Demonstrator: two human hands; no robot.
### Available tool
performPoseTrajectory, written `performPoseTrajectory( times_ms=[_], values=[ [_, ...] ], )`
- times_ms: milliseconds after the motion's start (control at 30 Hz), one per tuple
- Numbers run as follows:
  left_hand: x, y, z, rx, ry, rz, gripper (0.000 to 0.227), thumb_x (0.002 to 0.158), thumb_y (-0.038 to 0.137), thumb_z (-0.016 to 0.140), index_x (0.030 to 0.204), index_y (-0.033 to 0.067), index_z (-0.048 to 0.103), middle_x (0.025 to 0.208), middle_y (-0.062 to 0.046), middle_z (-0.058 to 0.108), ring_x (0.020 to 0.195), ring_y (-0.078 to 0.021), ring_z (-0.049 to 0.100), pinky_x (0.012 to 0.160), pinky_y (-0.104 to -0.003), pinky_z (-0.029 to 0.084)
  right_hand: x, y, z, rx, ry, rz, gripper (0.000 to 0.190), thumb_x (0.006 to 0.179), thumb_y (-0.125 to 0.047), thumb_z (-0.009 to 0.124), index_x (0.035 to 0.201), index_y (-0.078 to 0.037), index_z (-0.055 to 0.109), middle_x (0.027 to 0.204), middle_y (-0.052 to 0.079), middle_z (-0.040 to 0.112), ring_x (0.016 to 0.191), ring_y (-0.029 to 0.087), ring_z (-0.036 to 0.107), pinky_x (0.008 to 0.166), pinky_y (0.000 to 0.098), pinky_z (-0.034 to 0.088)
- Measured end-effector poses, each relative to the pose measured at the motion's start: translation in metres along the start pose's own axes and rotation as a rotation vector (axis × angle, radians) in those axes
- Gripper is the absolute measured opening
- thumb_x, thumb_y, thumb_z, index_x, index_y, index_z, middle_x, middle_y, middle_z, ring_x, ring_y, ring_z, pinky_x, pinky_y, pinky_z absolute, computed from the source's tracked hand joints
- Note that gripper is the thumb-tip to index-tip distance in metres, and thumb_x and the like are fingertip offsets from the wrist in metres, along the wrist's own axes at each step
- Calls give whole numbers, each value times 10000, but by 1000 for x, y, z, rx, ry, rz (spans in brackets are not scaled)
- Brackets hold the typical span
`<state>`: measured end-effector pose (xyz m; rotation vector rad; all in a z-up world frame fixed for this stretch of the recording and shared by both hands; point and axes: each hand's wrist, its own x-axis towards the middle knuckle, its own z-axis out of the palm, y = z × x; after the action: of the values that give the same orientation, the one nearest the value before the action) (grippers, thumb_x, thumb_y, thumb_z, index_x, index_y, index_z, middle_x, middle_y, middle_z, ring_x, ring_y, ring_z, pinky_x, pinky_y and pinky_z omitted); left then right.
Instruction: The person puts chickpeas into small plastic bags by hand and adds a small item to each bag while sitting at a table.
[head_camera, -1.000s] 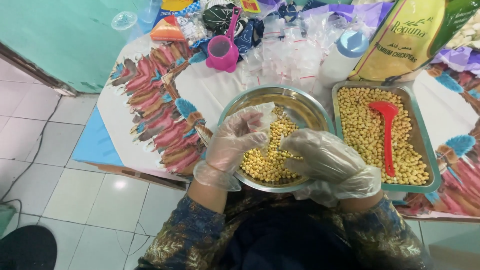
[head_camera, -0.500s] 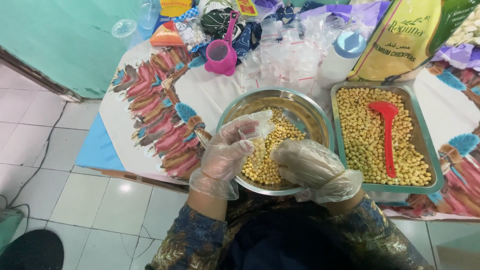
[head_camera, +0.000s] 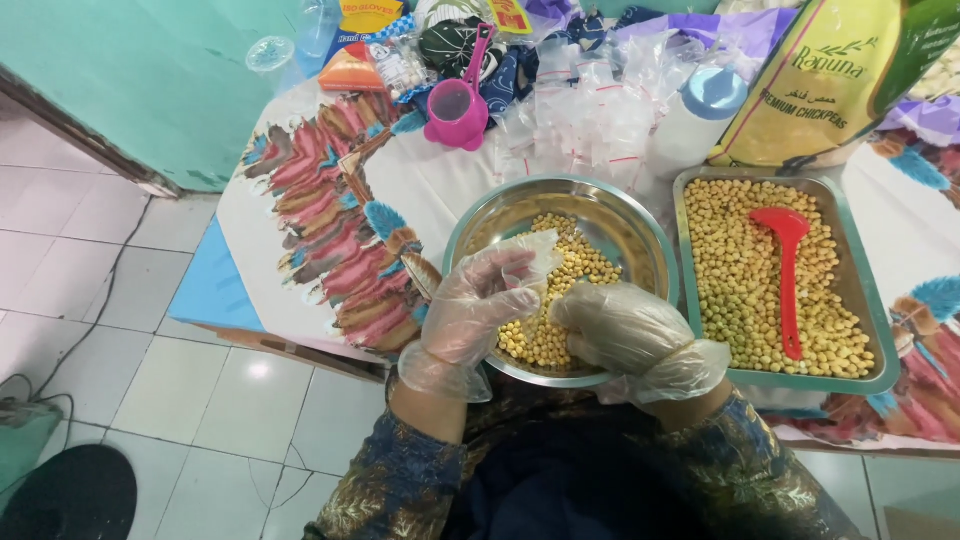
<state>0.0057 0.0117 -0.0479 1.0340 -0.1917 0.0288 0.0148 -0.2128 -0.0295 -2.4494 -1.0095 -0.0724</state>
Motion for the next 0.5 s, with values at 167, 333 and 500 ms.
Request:
performPoseTrajectory(
  times_ms=[167,333,500],
  values=[
    [-6,3,5,79,47,5,478,728,-1,891,1180,12,736,938,-82,722,888,-91,646,839,-287,596,14,-5,-7,61,-162,99,198,760,-200,710,958,-191,711,928,-41,714,838,234,706,769,376,569],
    [-15,16,19,127,70,-28,501,701,21,916,1172,18,746,920,-92,708,866,-106,639,811,-280,598,21,-23,-46,521,91,386,163,861,-80,651,974,-65,768,953,117,711,857,262,662,700,372,556],
    [-17,12,20,314,26,-112,531,673,104,953,1167,47,767,909,-90,697,854,-81,570,776,-252,584,15,-17,-51,36,498,-187,184,829,-136,802,984,-234,784,1106,-1,765,964,204,735,729,328,601]
  ],
)
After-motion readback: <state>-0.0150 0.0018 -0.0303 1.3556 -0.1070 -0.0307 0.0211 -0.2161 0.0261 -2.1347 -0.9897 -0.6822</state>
